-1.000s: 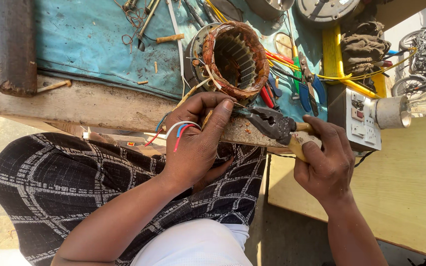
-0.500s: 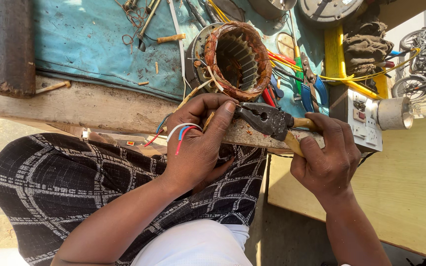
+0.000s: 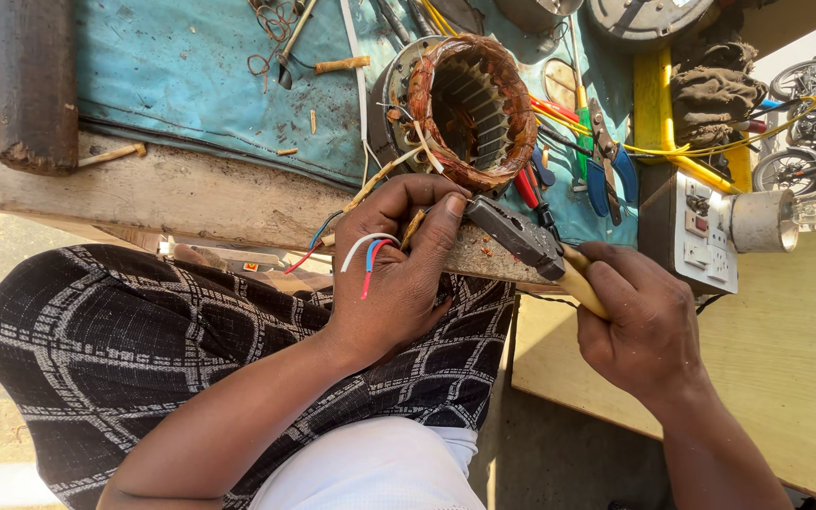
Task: The person sits at a workbench and strips the insulation from the ends of red, white and blue wires using pliers, twisting the exposed conductors. They then attach the prepared wires to the terminals of a disassembled electric motor stator on the bench, pressing and securing the connections by hand.
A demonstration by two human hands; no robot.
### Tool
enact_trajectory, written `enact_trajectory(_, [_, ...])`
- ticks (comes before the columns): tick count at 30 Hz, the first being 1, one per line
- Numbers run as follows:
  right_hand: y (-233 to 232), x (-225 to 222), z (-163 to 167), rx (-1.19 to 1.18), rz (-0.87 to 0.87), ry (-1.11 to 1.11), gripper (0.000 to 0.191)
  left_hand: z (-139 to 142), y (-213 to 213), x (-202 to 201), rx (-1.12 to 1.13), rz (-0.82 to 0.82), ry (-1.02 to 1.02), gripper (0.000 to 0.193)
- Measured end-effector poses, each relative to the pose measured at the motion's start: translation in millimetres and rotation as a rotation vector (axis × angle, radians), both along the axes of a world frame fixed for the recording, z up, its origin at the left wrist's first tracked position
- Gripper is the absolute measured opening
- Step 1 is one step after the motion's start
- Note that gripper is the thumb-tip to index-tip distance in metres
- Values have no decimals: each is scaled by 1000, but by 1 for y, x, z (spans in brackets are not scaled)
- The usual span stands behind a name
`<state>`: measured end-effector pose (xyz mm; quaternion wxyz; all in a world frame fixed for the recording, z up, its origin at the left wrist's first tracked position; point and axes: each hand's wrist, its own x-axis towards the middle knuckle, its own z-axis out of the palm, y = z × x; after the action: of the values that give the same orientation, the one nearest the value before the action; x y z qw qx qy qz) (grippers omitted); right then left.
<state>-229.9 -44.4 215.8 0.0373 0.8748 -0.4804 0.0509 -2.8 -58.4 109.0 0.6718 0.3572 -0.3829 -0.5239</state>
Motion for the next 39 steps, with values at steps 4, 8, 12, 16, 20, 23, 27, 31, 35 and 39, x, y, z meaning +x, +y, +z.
enact_trajectory(4, [0, -11, 7, 403, -181, -202, 33, -3, 0, -2, 4, 9, -2, 15])
enact_trajectory(8, [-6, -35, 4, 878, -341, -539, 30, -5, 0, -5, -27, 8, 21, 15])
enact_trajectory(12, [-14, -59, 5, 1429, -476, -987, 19, -6, 1, -6, 6, -16, 52, 15])
enact_trajectory(16, [-15, -60, 9, 1324, -390, -833, 27, -5, 0, -6, 41, -27, 87, 15])
enact_trajectory(20, [8, -35, 13, 477, -168, -298, 29, -2, -3, -6, 33, -7, 107, 15])
enact_trajectory(23, [15, -15, 1, -75, -14, 35, 17, -1, -3, -4, 56, -17, 100, 16])
enact_trajectory(27, [12, -4, -3, -305, 9, 186, 12, 0, -3, -3, 54, 9, 64, 16])
enact_trajectory(31, [9, -1, -4, -367, 32, 234, 13, 1, -3, -3, 77, -11, 69, 16])
enact_trajectory(35, [8, 0, -5, -420, 54, 271, 13, 0, -3, -2, 48, -14, 73, 16])
enact_trajectory(39, [9, 0, -5, -439, 48, 295, 12, -1, -2, -4, 28, -15, 115, 15])
